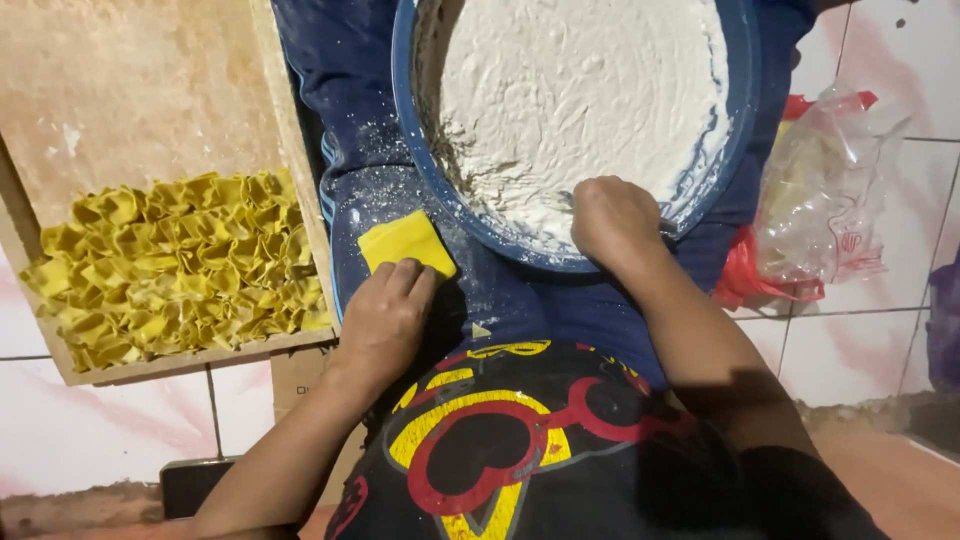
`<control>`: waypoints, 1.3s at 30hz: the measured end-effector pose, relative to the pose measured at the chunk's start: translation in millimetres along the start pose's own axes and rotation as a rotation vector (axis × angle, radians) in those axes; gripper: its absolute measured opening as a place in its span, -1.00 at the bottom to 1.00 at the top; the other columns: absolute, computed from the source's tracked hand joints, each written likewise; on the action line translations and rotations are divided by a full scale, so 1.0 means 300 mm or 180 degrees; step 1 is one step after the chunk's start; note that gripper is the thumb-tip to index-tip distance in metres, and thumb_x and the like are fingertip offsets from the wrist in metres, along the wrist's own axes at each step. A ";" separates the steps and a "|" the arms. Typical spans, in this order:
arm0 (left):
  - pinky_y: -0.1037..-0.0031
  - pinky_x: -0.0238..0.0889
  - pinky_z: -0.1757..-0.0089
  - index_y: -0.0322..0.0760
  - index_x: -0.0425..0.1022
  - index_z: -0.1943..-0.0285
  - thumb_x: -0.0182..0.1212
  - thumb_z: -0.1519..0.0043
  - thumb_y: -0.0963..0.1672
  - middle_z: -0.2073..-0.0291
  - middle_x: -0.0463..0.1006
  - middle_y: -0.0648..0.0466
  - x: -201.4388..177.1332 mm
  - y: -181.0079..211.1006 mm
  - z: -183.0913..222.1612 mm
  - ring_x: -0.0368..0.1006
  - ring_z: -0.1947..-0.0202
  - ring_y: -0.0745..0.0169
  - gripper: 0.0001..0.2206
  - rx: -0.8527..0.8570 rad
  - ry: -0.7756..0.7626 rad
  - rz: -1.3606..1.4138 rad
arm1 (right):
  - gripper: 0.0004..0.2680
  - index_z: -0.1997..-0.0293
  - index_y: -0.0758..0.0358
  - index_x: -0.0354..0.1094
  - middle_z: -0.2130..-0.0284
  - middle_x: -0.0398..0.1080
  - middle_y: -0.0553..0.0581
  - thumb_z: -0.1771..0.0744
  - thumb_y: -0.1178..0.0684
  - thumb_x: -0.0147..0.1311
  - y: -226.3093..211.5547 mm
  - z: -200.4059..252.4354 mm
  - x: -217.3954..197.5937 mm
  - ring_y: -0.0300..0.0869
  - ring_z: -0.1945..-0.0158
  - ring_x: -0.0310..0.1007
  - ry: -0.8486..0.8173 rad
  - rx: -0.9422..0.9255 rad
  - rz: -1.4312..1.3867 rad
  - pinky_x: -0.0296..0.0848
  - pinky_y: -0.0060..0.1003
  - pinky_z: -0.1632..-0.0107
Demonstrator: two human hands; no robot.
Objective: The person is manually preparing dough balls by placing filling on dough squares and folding them.
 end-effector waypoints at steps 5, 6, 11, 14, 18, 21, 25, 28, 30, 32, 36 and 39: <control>0.46 0.38 0.29 -0.18 0.57 0.23 0.27 -0.28 -0.15 0.36 0.52 0.03 -0.020 -0.032 -0.001 0.53 0.34 0.09 -0.95 -0.0362 0.0052 0.0317 | -0.86 0.30 0.32 0.60 0.52 0.52 0.35 -0.31 0.16 0.05 -0.019 -0.021 0.006 0.31 0.28 0.60 -0.0244 0.0216 -0.0467 0.52 0.17 0.22; 0.46 0.41 0.28 -0.18 0.58 0.24 0.30 -0.27 -0.15 0.36 0.55 0.02 -0.022 -0.043 -0.004 0.55 0.33 0.08 -0.95 -0.0481 0.0016 0.0496 | -0.85 0.30 0.27 0.60 0.49 0.53 0.35 -0.32 0.12 0.04 -0.016 -0.027 0.012 0.31 0.24 0.60 -0.0273 0.0262 -0.0634 0.52 0.17 0.19; 0.28 0.41 0.20 -0.28 0.50 0.28 0.25 -0.30 -0.18 0.33 0.56 -0.06 -0.021 -0.183 0.009 0.55 0.26 -0.09 -0.91 -0.1066 0.0335 0.1433 | -0.84 0.16 0.23 0.62 0.34 0.58 0.36 -0.32 0.12 0.07 -0.046 0.022 -0.057 0.25 0.14 0.58 -0.0228 0.0301 -0.1454 0.48 0.07 0.07; 0.32 0.32 0.19 -0.31 0.35 0.21 -0.01 -0.40 -0.22 0.37 0.41 0.00 -0.096 -0.233 -0.031 0.41 0.28 0.05 -0.89 -0.1731 0.0748 0.2586 | -0.85 0.11 0.29 0.61 0.33 0.57 0.39 -0.30 0.21 0.11 -0.074 0.063 -0.129 0.17 0.20 0.60 0.0243 -0.0027 -0.2166 0.48 0.00 0.11; 0.47 0.28 0.21 -0.26 0.38 -0.13 -0.02 -0.42 -0.06 0.24 0.42 0.05 0.075 -0.312 0.038 0.35 0.27 0.30 -0.76 -0.3396 0.1647 0.5906 | -0.85 0.09 0.31 0.60 0.31 0.58 0.36 -0.30 0.25 0.16 -0.136 0.123 -0.194 0.03 0.18 0.59 0.1015 -0.0752 -0.2916 0.51 -0.07 0.11; 0.04 0.51 0.01 -0.22 0.35 0.14 0.08 -0.32 -0.18 0.27 0.54 -0.01 0.191 -0.278 -0.005 0.62 0.20 0.00 -0.97 -0.4283 0.1530 0.5971 | -0.87 0.11 0.28 0.60 0.29 0.60 0.26 -0.32 0.27 0.18 -0.203 0.148 -0.195 0.01 0.20 0.59 0.1329 -0.1264 -0.3187 0.52 -0.16 0.13; 0.14 0.53 0.03 -0.41 0.36 -0.12 -0.03 -0.38 -0.13 0.14 0.56 -0.26 0.274 -0.162 -0.050 0.62 0.20 -0.05 -0.76 -0.3911 0.1259 0.6814 | -0.87 0.10 0.28 0.61 0.27 0.60 0.22 -0.30 0.28 0.25 -0.279 0.200 -0.268 -0.01 0.18 0.63 0.1591 -0.1470 -0.3187 0.56 -0.19 0.11; 0.06 0.55 0.03 -0.51 0.31 -0.15 -0.06 -0.40 -0.12 0.11 0.56 -0.35 0.274 -0.134 -0.066 0.62 0.17 -0.15 -0.71 -0.3714 0.1589 0.7449 | -0.86 0.12 0.31 0.61 0.29 0.58 0.23 -0.27 0.32 0.30 -0.278 0.208 -0.261 0.01 0.23 0.62 0.1887 -0.1620 -0.3130 0.58 -0.15 0.14; 0.04 0.56 0.03 -0.52 0.29 -0.14 -0.07 -0.40 -0.11 0.12 0.56 -0.39 0.286 -0.160 -0.040 0.62 0.18 -0.17 -0.71 -0.3679 0.1663 0.7420 | -0.85 0.12 0.34 0.61 0.32 0.57 0.24 -0.28 0.35 0.29 -0.265 0.215 -0.267 0.02 0.28 0.62 0.2053 -0.1634 -0.3036 0.58 -0.12 0.18; 0.11 0.58 0.07 -0.50 0.32 -0.10 -0.04 -0.39 -0.11 0.15 0.58 -0.36 0.271 -0.191 -0.025 0.64 0.22 -0.12 -0.72 -0.3636 0.1737 0.7325 | -0.86 0.10 0.36 0.59 0.33 0.56 0.24 -0.30 0.35 0.24 -0.245 0.218 -0.278 0.02 0.28 0.61 0.2102 -0.1580 -0.2940 0.58 -0.15 0.20; 0.24 0.62 0.14 -0.48 0.35 -0.08 0.05 -0.36 -0.10 0.17 0.56 -0.29 0.201 -0.184 -0.043 0.64 0.28 -0.05 -0.72 -0.3813 0.1544 0.6883 | -0.77 -0.01 0.42 0.51 0.31 0.50 0.29 -0.26 0.35 0.26 -0.259 0.224 -0.265 -0.08 0.47 0.41 0.2054 -0.1746 -0.2831 0.42 -0.23 0.42; 0.21 0.60 0.16 -0.53 0.40 -0.05 0.11 -0.34 -0.07 0.18 0.56 -0.27 0.142 -0.111 -0.120 0.63 0.28 -0.05 -0.67 -0.3840 0.1256 0.6873 | -0.80 0.01 0.27 0.57 0.25 0.47 0.16 -0.28 0.24 0.32 -0.333 0.238 -0.309 -0.16 0.47 0.38 0.2111 -0.2010 -0.2881 0.43 -0.30 0.39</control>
Point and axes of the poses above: each hand's wrist, its own z-axis away from the middle knuckle, its own x-axis out of the palm, y = z × x, the point moved 9 cm from there along -z, towards the middle knuckle
